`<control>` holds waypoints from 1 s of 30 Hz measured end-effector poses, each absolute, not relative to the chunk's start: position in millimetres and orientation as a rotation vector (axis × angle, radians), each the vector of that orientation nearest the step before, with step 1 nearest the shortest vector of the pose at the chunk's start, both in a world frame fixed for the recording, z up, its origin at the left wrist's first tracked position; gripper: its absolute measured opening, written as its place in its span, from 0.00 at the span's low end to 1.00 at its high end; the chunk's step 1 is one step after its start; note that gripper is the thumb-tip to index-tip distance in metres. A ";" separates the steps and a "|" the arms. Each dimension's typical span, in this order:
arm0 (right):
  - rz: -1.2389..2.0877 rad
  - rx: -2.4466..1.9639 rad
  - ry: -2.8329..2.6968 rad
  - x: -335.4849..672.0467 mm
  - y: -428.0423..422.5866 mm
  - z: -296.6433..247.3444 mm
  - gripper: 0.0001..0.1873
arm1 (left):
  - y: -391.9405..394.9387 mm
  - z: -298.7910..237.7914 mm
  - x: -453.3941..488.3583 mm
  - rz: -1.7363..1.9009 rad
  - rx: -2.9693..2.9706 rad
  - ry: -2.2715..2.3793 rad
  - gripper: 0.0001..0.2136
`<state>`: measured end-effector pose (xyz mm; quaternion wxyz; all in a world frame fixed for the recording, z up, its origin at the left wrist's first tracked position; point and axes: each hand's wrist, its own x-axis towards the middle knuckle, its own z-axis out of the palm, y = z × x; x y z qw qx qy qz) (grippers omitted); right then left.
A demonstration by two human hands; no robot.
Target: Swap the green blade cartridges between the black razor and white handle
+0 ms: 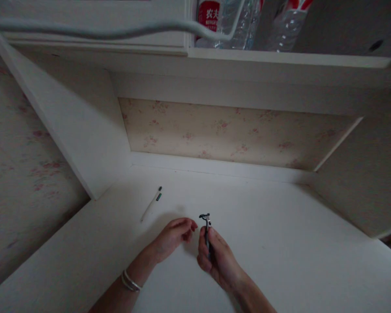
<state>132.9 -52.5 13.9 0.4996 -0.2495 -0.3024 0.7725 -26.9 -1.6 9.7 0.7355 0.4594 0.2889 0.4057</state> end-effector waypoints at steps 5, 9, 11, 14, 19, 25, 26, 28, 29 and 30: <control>2.040 -0.485 -0.772 122.9 -65.0 11.4 0.16 | -3.8 10.0 -31.3 0.883 0.937 0.479 0.23; 2.132 -0.444 -0.734 120.5 -67.2 6.4 0.14 | -4.7 7.3 -35.6 0.817 0.948 0.436 0.25; 2.156 -0.442 -0.716 120.8 -67.1 4.2 0.13 | -4.9 6.6 -36.5 0.792 0.942 0.423 0.24; 2.160 -0.453 -0.725 121.1 -67.0 2.2 0.16 | -6.1 9.9 -35.4 0.792 0.943 0.413 0.22; 2.163 -0.517 -0.768 120.1 -67.9 3.2 0.23 | -8.5 18.5 -31.0 0.772 1.066 0.394 0.22; 2.216 -0.552 -0.728 121.1 -68.1 6.0 0.26 | -9.3 13.9 -28.8 0.741 1.131 0.381 0.22; 2.211 -0.558 -0.727 121.4 -67.7 6.1 0.26 | -9.2 13.1 -28.4 0.747 1.140 0.380 0.22; 2.193 -0.578 -0.727 121.6 -66.8 6.0 0.28 | -8.7 12.1 -27.5 0.756 1.168 0.371 0.22; 2.180 -0.591 -0.723 121.6 -66.4 5.9 0.29 | -8.4 11.9 -27.0 0.757 1.180 0.363 0.23; 2.163 -0.604 -0.716 121.3 -66.1 5.8 0.29 | -8.0 11.7 -26.7 0.755 1.190 0.356 0.23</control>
